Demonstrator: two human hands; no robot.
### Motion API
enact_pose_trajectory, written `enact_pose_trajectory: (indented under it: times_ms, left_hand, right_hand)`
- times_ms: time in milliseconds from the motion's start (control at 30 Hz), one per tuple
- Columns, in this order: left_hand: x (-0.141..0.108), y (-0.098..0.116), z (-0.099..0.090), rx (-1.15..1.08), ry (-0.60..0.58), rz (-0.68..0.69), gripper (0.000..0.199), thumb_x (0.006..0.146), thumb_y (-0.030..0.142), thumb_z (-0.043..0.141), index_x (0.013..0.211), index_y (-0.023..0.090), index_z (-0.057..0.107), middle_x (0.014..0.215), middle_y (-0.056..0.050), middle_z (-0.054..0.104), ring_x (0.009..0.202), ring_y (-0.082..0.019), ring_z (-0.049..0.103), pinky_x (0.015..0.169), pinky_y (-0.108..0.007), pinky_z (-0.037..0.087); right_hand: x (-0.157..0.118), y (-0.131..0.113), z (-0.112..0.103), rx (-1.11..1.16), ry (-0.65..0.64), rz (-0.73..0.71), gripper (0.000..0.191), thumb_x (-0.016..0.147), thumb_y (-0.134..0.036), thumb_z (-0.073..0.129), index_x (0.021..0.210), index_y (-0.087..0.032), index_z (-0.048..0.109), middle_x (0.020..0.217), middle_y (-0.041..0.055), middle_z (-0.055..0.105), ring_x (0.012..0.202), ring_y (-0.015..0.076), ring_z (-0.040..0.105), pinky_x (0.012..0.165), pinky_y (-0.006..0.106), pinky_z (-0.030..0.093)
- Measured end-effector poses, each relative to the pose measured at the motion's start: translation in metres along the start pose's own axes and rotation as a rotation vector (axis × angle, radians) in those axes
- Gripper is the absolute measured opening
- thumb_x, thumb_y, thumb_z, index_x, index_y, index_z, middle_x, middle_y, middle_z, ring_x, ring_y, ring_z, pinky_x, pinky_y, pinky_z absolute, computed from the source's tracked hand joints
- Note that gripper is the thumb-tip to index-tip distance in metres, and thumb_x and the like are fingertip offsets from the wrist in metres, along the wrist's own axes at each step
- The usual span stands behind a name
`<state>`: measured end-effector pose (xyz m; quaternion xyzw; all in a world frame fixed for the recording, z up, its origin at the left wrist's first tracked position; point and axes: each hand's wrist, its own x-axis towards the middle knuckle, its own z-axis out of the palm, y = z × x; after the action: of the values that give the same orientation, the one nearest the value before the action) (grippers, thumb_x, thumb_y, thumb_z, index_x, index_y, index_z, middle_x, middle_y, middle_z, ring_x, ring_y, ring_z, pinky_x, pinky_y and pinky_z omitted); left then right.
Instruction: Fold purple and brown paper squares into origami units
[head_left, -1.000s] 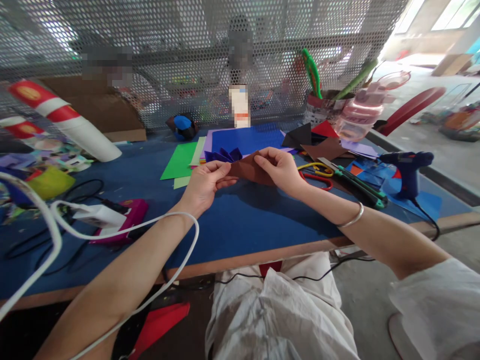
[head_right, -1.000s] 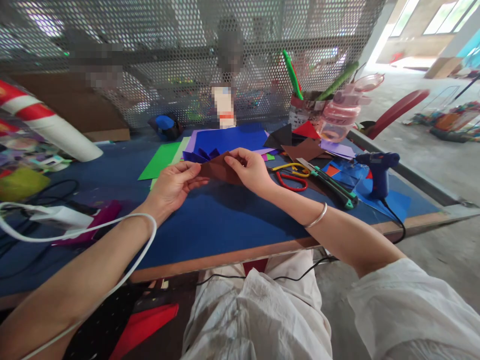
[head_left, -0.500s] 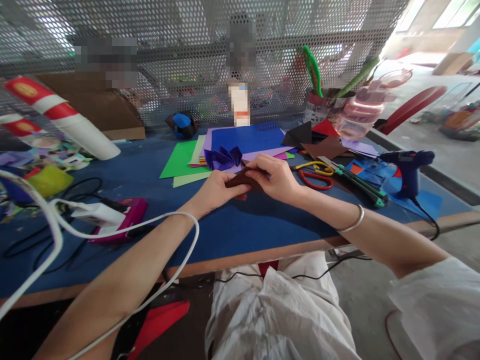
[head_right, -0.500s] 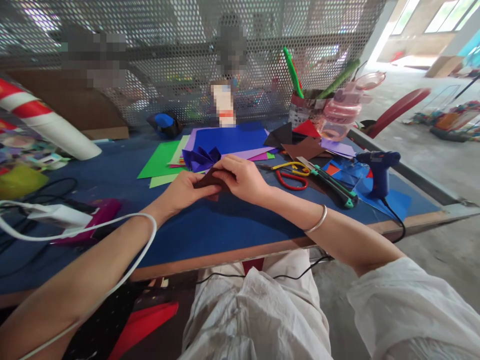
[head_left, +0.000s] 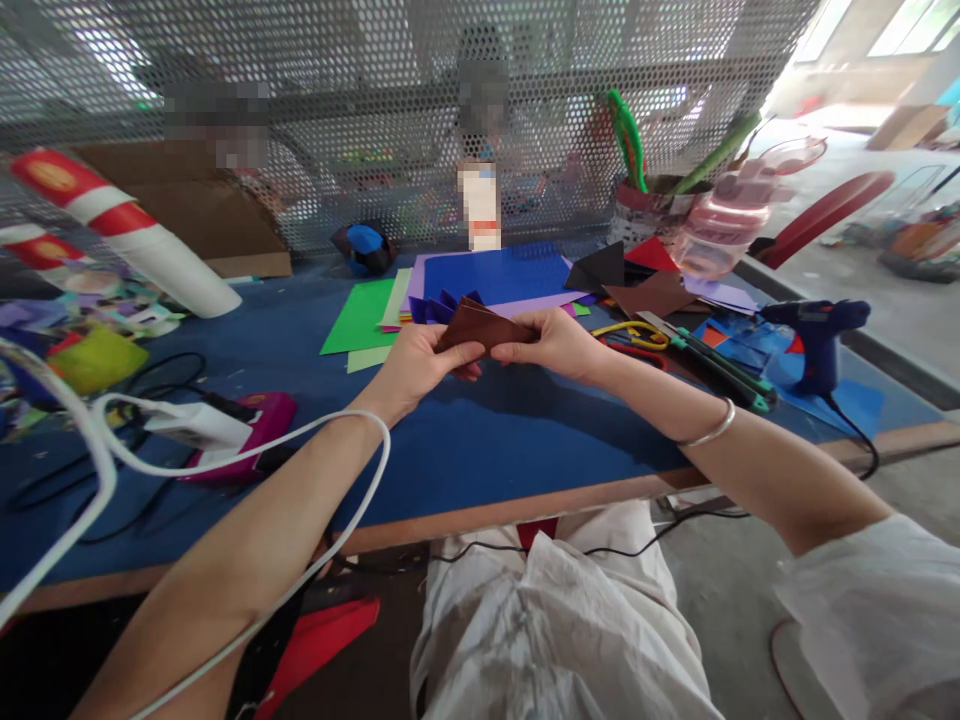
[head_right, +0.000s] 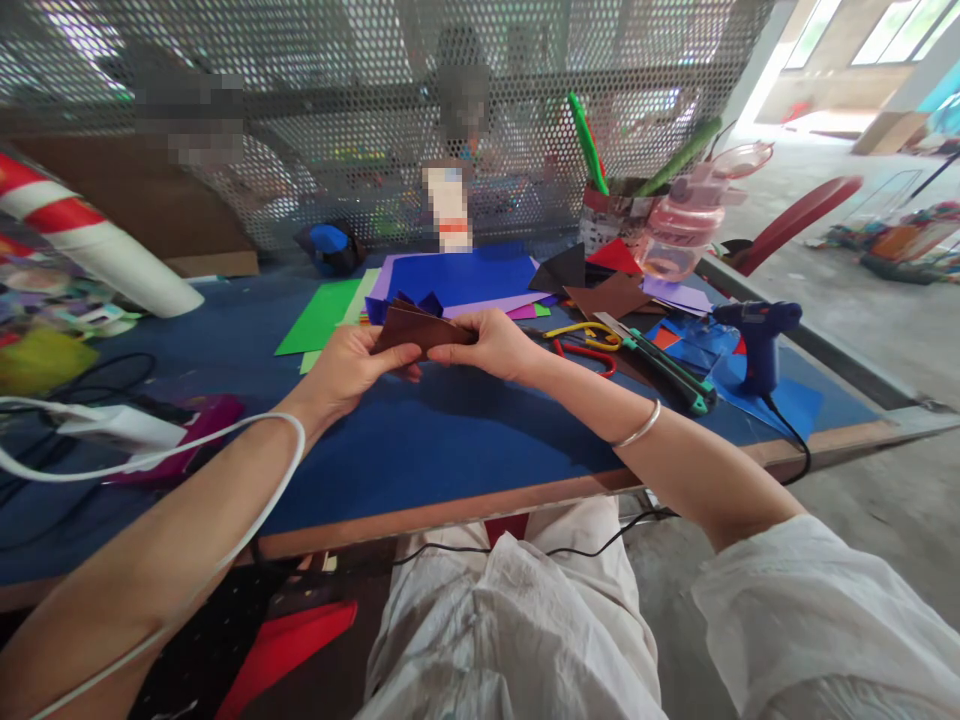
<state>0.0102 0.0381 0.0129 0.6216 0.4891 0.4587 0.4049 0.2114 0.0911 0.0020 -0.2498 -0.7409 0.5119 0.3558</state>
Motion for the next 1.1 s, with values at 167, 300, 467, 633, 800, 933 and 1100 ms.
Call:
enact_pose_trajectory:
  times_ms: [167, 300, 467, 633, 800, 933, 1100]
  left_hand:
    - [0.002, -0.001, -0.004, -0.013, 0.06, 0.001, 0.04, 0.06, 0.047, 0.089, 0.078, 0.015, 0.073, 0.059, -0.002, 0.07, 0.053, -0.019, 0.068, 0.06, -0.033, 0.063]
    - [0.01, -0.003, -0.019, -0.029, 0.184, 0.021, 0.032, 0.065, 0.042, 0.085, 0.078, 0.016, 0.072, 0.061, -0.001, 0.071, 0.055, -0.018, 0.068, 0.06, -0.031, 0.062]
    - [0.016, -0.006, -0.03, -0.025, 0.263, 0.033, 0.027, 0.069, 0.04, 0.082, 0.074, 0.017, 0.07, 0.063, -0.002, 0.071, 0.056, -0.017, 0.068, 0.06, -0.029, 0.06]
    - [0.008, -0.003, -0.014, -0.002, 0.144, 0.024, 0.032, 0.063, 0.039, 0.087, 0.083, 0.017, 0.075, 0.064, -0.001, 0.072, 0.058, -0.018, 0.069, 0.063, -0.032, 0.062]
    - [0.005, -0.002, -0.009, 0.008, 0.041, -0.015, 0.032, 0.061, 0.037, 0.088, 0.082, 0.016, 0.077, 0.065, -0.002, 0.073, 0.06, -0.02, 0.07, 0.064, -0.033, 0.064]
    - [0.009, -0.006, -0.014, -0.026, -0.008, -0.056, 0.029, 0.063, 0.037, 0.086, 0.083, 0.016, 0.077, 0.065, -0.004, 0.074, 0.058, -0.02, 0.071, 0.061, -0.032, 0.063]
    - [0.011, -0.008, -0.019, -0.049, -0.024, -0.076, 0.031, 0.061, 0.038, 0.086, 0.081, 0.016, 0.078, 0.065, -0.005, 0.074, 0.056, -0.019, 0.07, 0.059, -0.031, 0.063]
  right_hand:
    - [0.002, -0.002, -0.004, -0.011, 0.039, 0.032, 0.043, 0.066, -0.054, 0.085, 0.07, -0.016, 0.064, 0.062, -0.0019, 0.063, 0.057, 0.0082, 0.047, 0.053, 0.024, 0.032]
    - [0.003, -0.001, -0.019, 0.06, 0.156, 0.046, 0.048, 0.066, -0.054, 0.087, 0.065, -0.019, 0.054, 0.06, -0.0031, 0.059, 0.058, 0.0086, 0.05, 0.054, 0.023, 0.037]
    - [0.005, -0.003, -0.029, 0.048, 0.198, 0.033, 0.051, 0.065, -0.059, 0.088, 0.074, -0.019, 0.058, 0.064, -0.0038, 0.057, 0.059, 0.0079, 0.048, 0.054, 0.022, 0.038]
    - [0.001, 0.0, -0.009, -0.058, 0.086, -0.042, 0.062, 0.077, -0.078, 0.067, 0.086, -0.017, 0.063, 0.075, 0.0005, 0.063, 0.068, 0.0111, 0.054, 0.061, 0.025, 0.04]
    - [0.0, 0.007, -0.006, -0.221, 0.04, -0.105, 0.061, 0.079, -0.077, 0.066, 0.067, -0.019, 0.055, 0.062, -0.002, 0.055, 0.06, 0.0106, 0.045, 0.056, 0.026, 0.031]
    - [0.002, 0.007, -0.009, -0.152, -0.003, -0.153, 0.062, 0.077, -0.076, 0.07, 0.063, -0.02, 0.049, 0.06, -0.004, 0.05, 0.058, 0.0087, 0.039, 0.054, 0.025, 0.028]
    - [0.004, 0.005, -0.011, -0.108, -0.032, -0.165, 0.057, 0.078, -0.071, 0.072, 0.066, -0.018, 0.055, 0.063, -0.0018, 0.056, 0.06, 0.0098, 0.046, 0.057, 0.025, 0.035]
